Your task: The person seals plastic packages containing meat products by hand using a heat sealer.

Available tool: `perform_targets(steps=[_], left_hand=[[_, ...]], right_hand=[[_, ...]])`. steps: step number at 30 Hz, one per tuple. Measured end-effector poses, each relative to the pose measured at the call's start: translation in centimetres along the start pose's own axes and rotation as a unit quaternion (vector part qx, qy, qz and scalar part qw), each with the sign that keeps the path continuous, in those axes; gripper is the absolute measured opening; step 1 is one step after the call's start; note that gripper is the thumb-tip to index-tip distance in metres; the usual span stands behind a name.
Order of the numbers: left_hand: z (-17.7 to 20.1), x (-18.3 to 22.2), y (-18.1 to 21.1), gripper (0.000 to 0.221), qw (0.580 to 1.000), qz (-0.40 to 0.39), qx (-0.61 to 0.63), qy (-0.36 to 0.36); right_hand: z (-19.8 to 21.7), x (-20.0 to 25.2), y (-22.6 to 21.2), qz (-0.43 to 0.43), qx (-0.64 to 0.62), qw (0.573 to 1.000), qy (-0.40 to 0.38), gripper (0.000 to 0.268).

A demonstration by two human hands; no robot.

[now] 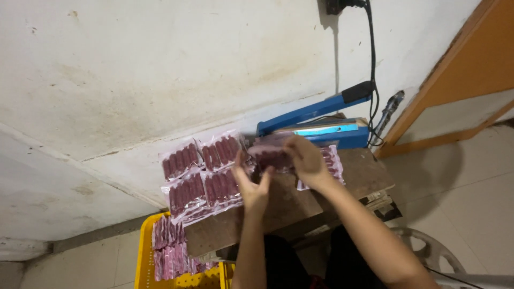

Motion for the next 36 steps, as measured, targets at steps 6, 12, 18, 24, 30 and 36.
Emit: perform_targets(steps=[6, 12, 18, 24, 30, 36], left_hand=[[-3.3, 2.8, 0.4, 0.024, 0.950, 0.140, 0.270, -0.074], [-5.8, 3.5, 2.2, 0.027, 0.957, 0.082, 0.254, -0.115], [-7.6, 3.4, 3.6, 0.012, 0.989, 0.058, 0.124, -0.050], [-9.9, 1.4, -1.2, 0.015, 0.999, -0.013, -0.035, -0.016], [-14.3, -4.3, -5.9, 0.021, 0.902, -0.270, -0.326, 0.089], [-16.9, -7.7, -7.5, 0.044, 0.834, -0.340, -0.404, 0.158]], right_hand=[[6.0, 0.5, -0.4, -0.036, -0.243, 0.965, 0.089, 0.007], [6.0, 3.7, 4.0, -0.110, -0.513, 0.825, 0.209, 0.013], [6.9, 5.6, 6.9, -0.158, -0.498, 0.808, 0.272, 0.009], [7.2, 6.4, 10.8, -0.204, -0.377, 0.862, 0.271, 0.003], [6.1, 2.8, 18.3, -0.254, 0.008, 0.947, 0.195, 0.016], [4.8, -1.2, 17.1, -0.132, 0.215, 0.947, 0.198, 0.015]])
Point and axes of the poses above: each hand's wrist, its own x-axis away from the middle knuckle, its own z-axis out of the back of the hand, y = z × x, the point moved 1 cm from there along -x, towards the middle knuckle, and after that the axes turned 10 degrees about z, right-handed, at the moved point
